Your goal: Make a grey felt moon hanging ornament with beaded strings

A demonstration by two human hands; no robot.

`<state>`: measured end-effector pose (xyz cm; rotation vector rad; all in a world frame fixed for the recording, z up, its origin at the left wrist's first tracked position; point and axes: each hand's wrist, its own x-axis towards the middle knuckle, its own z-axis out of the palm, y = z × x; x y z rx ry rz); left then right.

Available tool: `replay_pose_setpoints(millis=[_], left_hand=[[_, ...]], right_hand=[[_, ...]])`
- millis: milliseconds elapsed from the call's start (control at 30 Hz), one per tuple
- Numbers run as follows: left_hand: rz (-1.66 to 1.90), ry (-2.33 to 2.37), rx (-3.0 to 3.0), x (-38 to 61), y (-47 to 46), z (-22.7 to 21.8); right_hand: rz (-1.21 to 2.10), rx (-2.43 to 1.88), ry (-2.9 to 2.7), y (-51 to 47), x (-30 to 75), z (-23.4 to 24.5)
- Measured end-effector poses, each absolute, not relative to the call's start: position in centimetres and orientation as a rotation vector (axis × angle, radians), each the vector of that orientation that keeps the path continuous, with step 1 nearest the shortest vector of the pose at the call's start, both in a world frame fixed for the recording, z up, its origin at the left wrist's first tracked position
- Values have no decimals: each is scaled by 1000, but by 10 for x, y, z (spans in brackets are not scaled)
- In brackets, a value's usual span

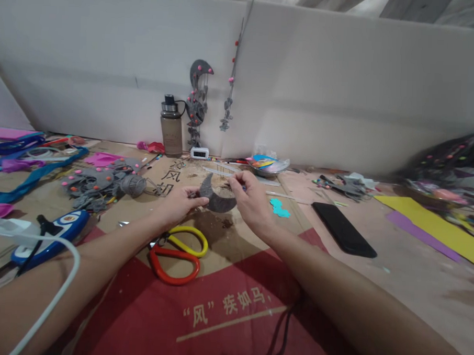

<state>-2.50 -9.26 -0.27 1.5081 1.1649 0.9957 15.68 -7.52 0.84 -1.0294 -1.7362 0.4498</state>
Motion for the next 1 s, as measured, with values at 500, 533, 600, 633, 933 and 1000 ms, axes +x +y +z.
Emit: replay_pose_setpoints(millis=[500,533,600,633,933,1000], left_hand=[[954,1186,1478,-24,-93,-3],[951,1186,1461,-26,-92,-4],[944,1183,1464,-29,-89,-7],[942,1181,1476,-30,-88,-7],[1039,1277,1513,-39,-83,-1],[1047,1313,1553,-44,-79,-1]], right_hand=[[264,-1153,-1811,-72,161,3],[276,-1139,-1792,-71,161,2],[309,-1098,-1776,-72,161,1],[328,-1076,-1778,-73,160,0],[441,-795,-2329,-134,145,-4],[349,-674,-2522,-152,135,-11]])
